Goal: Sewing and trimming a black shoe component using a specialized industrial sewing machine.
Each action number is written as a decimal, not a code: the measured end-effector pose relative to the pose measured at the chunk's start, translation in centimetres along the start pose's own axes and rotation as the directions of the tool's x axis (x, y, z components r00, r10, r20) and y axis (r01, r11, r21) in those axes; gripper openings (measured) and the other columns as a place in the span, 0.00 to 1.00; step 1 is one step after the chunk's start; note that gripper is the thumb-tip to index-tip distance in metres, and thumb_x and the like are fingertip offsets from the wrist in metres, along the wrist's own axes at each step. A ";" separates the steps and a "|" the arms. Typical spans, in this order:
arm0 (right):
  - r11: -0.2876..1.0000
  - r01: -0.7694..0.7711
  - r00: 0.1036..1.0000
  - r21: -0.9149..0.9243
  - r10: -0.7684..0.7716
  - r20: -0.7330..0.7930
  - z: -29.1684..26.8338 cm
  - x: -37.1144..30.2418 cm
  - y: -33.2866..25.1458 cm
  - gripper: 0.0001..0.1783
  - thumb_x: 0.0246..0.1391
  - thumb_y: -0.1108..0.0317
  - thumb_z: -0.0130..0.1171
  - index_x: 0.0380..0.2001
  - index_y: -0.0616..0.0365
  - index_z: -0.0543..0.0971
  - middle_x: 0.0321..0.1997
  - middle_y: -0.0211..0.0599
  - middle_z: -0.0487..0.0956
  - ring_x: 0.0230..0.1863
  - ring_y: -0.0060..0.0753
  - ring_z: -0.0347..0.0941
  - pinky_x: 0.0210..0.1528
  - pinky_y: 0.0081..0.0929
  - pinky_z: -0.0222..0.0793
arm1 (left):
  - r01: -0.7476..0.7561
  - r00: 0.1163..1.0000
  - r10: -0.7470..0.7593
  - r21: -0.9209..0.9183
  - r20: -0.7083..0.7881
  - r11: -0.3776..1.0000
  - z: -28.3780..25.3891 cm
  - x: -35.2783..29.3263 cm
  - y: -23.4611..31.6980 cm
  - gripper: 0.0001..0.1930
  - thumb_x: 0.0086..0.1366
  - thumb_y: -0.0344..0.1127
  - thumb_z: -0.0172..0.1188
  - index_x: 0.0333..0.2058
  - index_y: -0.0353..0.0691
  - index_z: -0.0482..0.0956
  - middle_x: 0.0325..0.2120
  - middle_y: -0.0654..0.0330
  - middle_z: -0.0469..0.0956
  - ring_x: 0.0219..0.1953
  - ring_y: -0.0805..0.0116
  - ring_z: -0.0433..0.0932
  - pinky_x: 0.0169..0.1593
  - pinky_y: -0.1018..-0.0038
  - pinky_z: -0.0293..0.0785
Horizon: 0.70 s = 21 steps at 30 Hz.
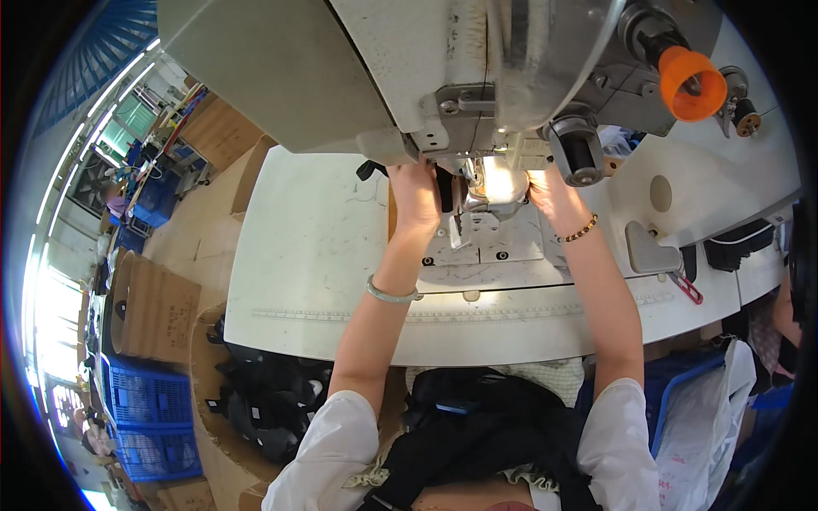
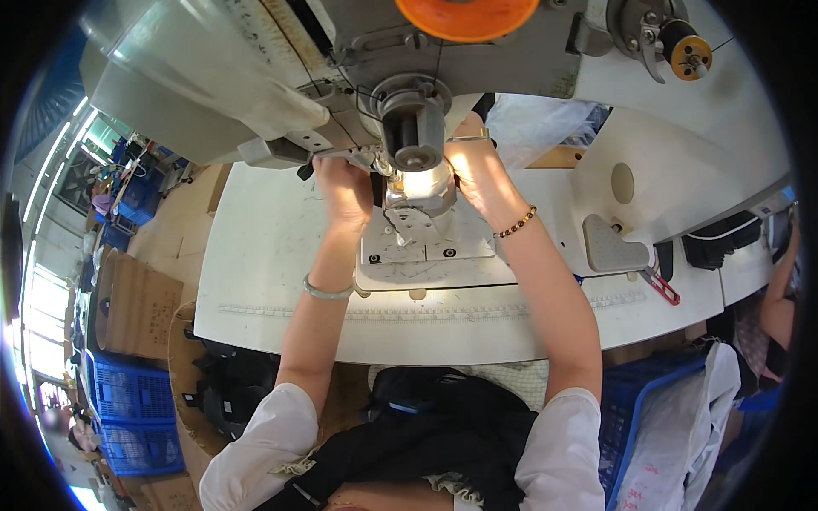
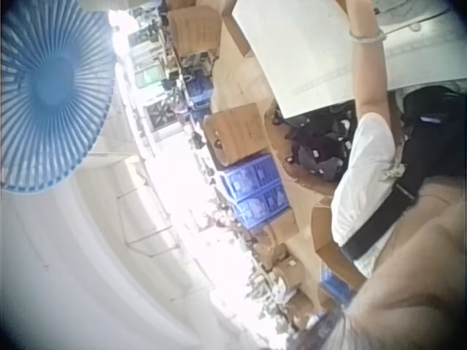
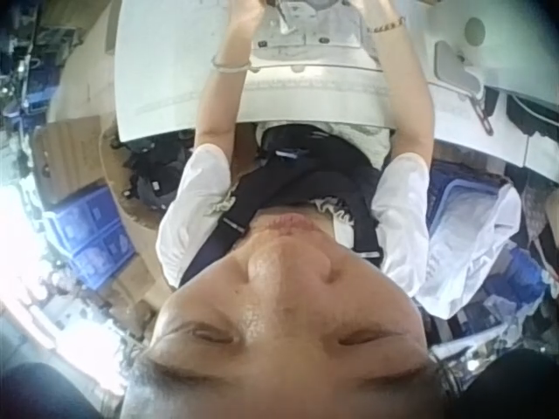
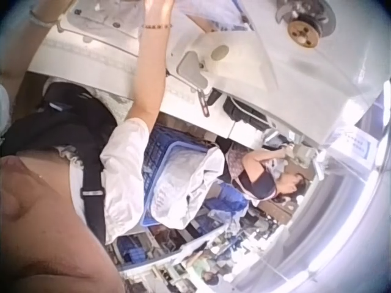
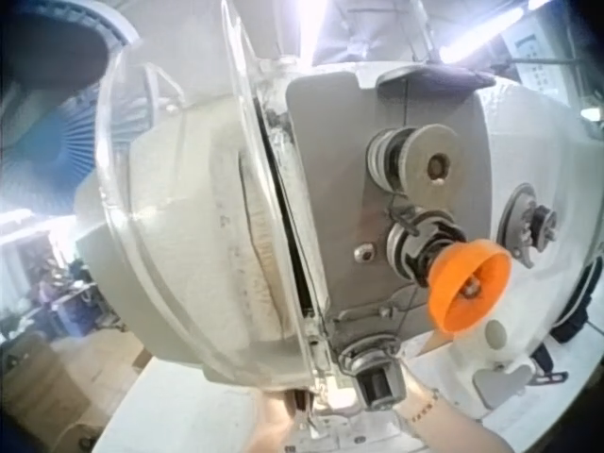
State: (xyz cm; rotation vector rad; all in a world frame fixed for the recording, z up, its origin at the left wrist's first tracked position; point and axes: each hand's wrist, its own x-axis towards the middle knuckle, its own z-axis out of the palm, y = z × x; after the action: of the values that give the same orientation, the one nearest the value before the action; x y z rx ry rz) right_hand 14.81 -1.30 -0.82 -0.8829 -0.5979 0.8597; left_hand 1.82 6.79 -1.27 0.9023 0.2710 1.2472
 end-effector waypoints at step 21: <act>0.572 0.316 0.937 -0.757 -0.312 0.155 1.1 -5.0 -3.8 0.09 0.46 0.71 0.51 0.15 0.60 0.68 0.13 0.23 0.63 0.20 0.12 0.58 0.21 0.17 0.56 | 0.084 0.970 -0.085 0.016 0.226 0.996 -0.2 -1.7 2.7 0.04 0.62 0.26 0.47 0.35 0.33 0.70 0.32 0.61 0.73 0.34 0.75 0.71 0.40 0.77 0.68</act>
State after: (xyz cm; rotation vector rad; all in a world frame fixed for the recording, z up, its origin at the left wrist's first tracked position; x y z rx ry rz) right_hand 12.75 -6.39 2.47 -1.5015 -1.1402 0.2276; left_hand -0.71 5.46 0.06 1.0187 0.1300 1.0548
